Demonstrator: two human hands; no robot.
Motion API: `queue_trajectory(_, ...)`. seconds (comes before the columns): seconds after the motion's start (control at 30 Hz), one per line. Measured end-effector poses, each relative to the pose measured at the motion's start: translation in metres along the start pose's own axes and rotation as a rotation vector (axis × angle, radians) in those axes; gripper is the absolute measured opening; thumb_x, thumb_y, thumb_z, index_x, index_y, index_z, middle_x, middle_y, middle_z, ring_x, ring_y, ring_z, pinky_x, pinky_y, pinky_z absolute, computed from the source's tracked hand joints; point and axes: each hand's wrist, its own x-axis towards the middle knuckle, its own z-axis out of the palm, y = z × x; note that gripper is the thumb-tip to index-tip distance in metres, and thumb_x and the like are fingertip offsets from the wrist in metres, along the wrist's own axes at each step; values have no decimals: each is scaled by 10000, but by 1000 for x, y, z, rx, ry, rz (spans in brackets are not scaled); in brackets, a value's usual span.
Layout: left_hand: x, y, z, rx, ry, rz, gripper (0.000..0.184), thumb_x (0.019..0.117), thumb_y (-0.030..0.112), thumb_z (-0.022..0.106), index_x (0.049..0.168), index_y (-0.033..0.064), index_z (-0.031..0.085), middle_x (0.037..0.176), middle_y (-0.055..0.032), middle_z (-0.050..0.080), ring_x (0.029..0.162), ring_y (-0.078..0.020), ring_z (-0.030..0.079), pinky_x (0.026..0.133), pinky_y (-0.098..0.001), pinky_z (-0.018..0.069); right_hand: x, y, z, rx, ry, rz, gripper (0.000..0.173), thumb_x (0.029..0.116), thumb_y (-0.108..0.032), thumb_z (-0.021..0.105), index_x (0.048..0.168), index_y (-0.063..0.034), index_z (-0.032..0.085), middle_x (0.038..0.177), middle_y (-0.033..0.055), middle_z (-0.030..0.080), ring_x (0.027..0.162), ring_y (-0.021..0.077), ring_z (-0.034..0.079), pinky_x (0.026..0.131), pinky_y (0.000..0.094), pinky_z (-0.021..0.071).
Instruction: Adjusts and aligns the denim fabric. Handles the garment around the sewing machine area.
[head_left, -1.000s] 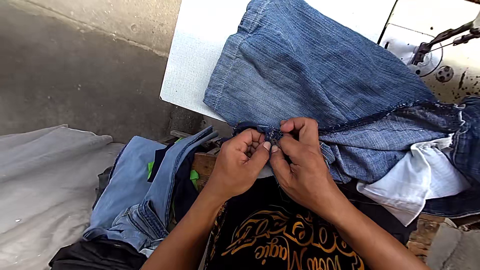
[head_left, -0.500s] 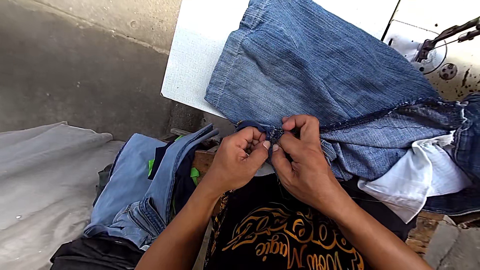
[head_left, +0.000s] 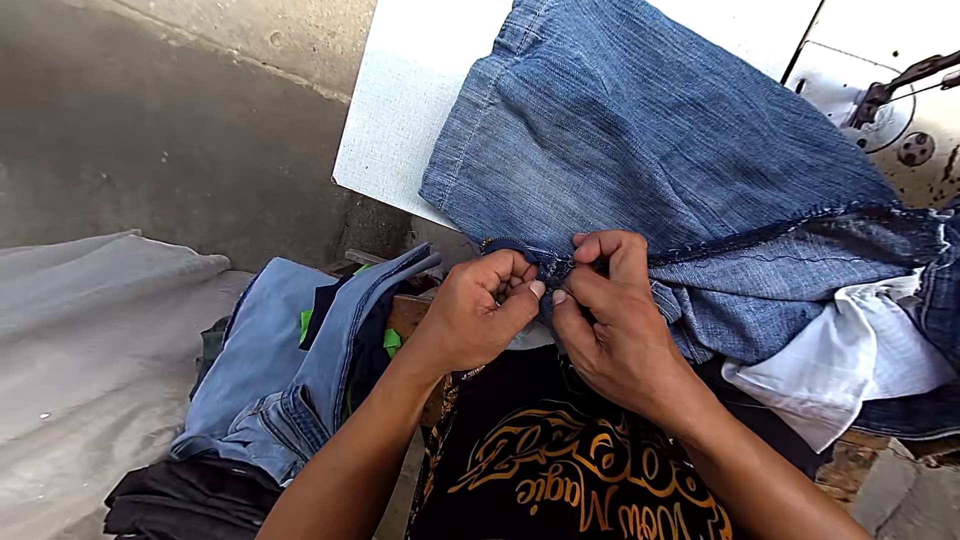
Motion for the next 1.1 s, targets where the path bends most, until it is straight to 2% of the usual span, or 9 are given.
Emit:
queue_trajectory(0.13, 0, 0, -1, 7, 0, -9, 58, 942, 72, 590, 894, 92, 616, 660, 84, 593, 560, 23, 571, 528, -142, 498, 1, -1, -1, -78, -59, 7, 240, 940, -119, 548, 702, -132, 580, 1149, 63, 456, 1092, 100, 466, 846, 159, 425)
queue_trajectory(0.23, 0, -2, -5, -6, -35, -3, 67, 944, 67, 583, 888, 91, 609, 662, 79, 589, 561, 15, 572, 538, -151, 503, 0, 1, -3, -53, -118, -22, 259, 928, -115, 541, 674, -133, 591, 1134, 64, 472, 1098, 129, 453, 869, 205, 398)
queue_trajectory(0.33, 2, -2, -10, 9, -52, 22, 59, 934, 68, 592, 889, 91, 624, 661, 78, 597, 561, 16, 576, 534, -149, 506, 1, 1, -5, 38, -54, 0, 271, 945, -112, 536, 677, -125, 568, 1136, 62, 480, 1143, 89, 483, 885, 149, 448)
queue_trajectory(0.4, 2, -2, -11, 6, -64, 22, 59, 938, 69, 593, 893, 94, 620, 663, 79, 597, 562, 16, 577, 536, -149, 508, 1, 0, -2, 45, -25, 10, 267, 950, -114, 538, 684, -127, 560, 1133, 60, 474, 1125, 82, 476, 862, 144, 437)
queue_trajectory(0.63, 1, -2, -11, 6, -51, 21, 54, 931, 66, 595, 894, 93, 623, 665, 74, 597, 564, 10, 578, 531, -152, 506, 2, -4, 2, -42, -37, 52, 254, 951, -143, 546, 699, -148, 576, 1151, 49, 463, 1119, 102, 460, 858, 168, 420)
queue_trajectory(0.73, -2, -6, -16, -41, -68, 32, 52, 939, 58, 594, 904, 90, 616, 666, 67, 596, 570, -2, 585, 544, -165, 516, 2, -3, -3, -3, -70, 37, 282, 940, -138, 541, 659, -147, 565, 1118, 40, 464, 1079, 87, 465, 825, 156, 419)
queue_trajectory(0.87, -1, -7, -17, -30, -74, 47, 57, 934, 57, 599, 897, 95, 618, 662, 75, 589, 568, 10, 576, 539, -152, 506, 3, -4, -1, 34, -13, 60, 276, 963, -141, 542, 690, -145, 581, 1145, 51, 477, 1146, 89, 467, 866, 151, 429)
queue_trajectory(1.1, -3, -7, -18, -58, -71, 65, 56, 939, 65, 600, 899, 92, 628, 658, 70, 597, 566, 4, 585, 539, -156, 513, 4, -5, -2, -22, -81, 57, 287, 941, -152, 545, 655, -161, 563, 1129, 36, 456, 1085, 94, 445, 838, 179, 393)
